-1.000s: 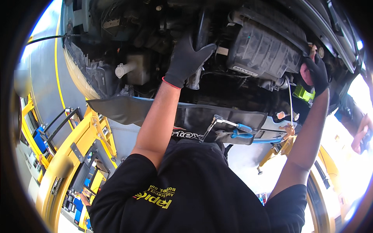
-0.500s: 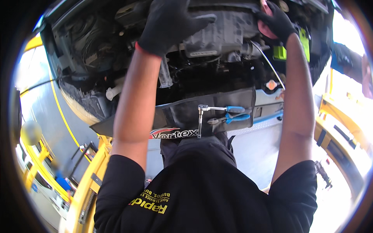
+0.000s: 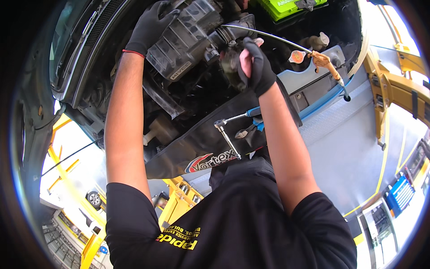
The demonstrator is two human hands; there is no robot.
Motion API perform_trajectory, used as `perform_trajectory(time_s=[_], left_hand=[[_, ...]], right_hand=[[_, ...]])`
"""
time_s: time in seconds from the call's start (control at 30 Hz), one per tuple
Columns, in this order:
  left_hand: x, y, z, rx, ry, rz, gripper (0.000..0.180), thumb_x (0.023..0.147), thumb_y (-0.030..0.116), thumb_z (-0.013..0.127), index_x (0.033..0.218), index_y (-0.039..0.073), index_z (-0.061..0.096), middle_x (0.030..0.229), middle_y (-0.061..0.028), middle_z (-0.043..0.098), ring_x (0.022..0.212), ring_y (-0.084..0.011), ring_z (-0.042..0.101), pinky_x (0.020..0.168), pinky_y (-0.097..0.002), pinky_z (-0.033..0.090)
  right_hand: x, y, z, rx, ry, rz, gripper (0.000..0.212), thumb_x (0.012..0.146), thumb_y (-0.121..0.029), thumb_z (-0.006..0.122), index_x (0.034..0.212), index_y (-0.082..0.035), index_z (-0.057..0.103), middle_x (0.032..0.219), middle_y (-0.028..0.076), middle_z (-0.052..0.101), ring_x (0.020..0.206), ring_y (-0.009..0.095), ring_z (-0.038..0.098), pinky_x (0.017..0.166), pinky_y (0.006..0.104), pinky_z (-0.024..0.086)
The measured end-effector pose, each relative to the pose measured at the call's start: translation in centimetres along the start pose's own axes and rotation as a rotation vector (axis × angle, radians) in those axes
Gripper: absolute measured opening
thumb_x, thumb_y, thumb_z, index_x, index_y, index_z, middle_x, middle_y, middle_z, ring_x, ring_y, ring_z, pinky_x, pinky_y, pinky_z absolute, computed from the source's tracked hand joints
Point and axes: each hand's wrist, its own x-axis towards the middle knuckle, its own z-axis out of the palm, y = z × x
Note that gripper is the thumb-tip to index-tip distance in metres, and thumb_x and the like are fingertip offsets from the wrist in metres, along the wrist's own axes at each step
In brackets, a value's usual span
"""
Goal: The person cleans the engine bay with a cloth and a flexible inspection tool, then removes a large black plastic air intake assembly from the engine compartment, wipes it on a workbench, and reinstalls it into the engine bay.
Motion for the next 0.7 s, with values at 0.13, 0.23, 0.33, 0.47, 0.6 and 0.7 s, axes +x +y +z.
perform_trajectory(time_s=[0.13,0.23,0.33,0.47,0.6,0.7], left_hand=[[0.2,2.7,1.3,0.120,0.074,0.178,0.088,0.083,0.045,0.085,0.152,0.004,0.049,0.149,-0.0254,0.056,0.138,-0.0461,0.052,0.117,-0.0526,0.043],[0.6,8.3,1.5,0.261,-0.027,0.278,0.109,0.075,0.047,0.089,0.161,0.005,0.037,0.164,-0.0240,0.042,0.149,-0.0462,0.042,0.122,-0.0519,0.038],[-0.4,9.6,1.2,0.258,-0.091,0.171,0.118,0.071,0.047,0.091,0.165,0.007,0.032,0.170,-0.0224,0.033,0.153,-0.0456,0.036,0.123,-0.0521,0.036],[0.3,9.9,1.5,0.260,-0.108,0.210,0.120,0.070,0.046,0.091,0.165,0.007,0.030,0.169,-0.0222,0.034,0.152,-0.0465,0.036,0.123,-0.0534,0.036],[1.0,10.0,2.3,0.367,-0.130,0.199,0.115,0.075,0.052,0.087,0.166,0.007,0.031,0.169,-0.0219,0.034,0.151,-0.0466,0.037,0.124,-0.0537,0.034],[0.8,9.7,2.9,0.435,-0.117,0.151,0.111,0.079,0.059,0.081,0.166,0.009,0.033,0.170,-0.0226,0.033,0.150,-0.0473,0.037,0.124,-0.0545,0.032]], right_hand=[[3.4,0.4,-1.9,0.513,-0.130,0.060,0.011,0.106,-0.010,0.062,0.099,-0.014,0.068,0.087,-0.005,0.067,0.082,0.006,0.066,0.077,0.0224,0.055],[5.8,1.2,-5.7,0.443,-0.250,0.058,0.011,0.107,-0.016,0.060,0.108,-0.011,0.070,0.106,0.002,0.074,0.100,0.017,0.072,0.094,0.0342,0.059],[3.2,0.4,1.0,0.407,-0.201,0.121,0.023,0.109,-0.024,0.057,0.120,-0.009,0.070,0.119,0.008,0.075,0.112,0.026,0.072,0.104,0.0449,0.057],[5.7,2.1,-0.8,0.532,-0.237,0.068,0.032,0.110,-0.029,0.054,0.129,-0.008,0.068,0.127,0.012,0.074,0.118,0.030,0.070,0.106,0.0470,0.055],[7.0,2.7,-1.3,0.511,-0.153,0.028,0.015,0.106,-0.020,0.060,0.114,-0.010,0.069,0.119,0.008,0.074,0.114,0.026,0.070,0.107,0.0440,0.054],[5.4,1.9,2.0,0.412,0.058,-0.010,0.013,0.104,-0.017,0.056,0.098,-0.013,0.067,0.109,0.004,0.073,0.110,0.025,0.070,0.105,0.0428,0.055]])
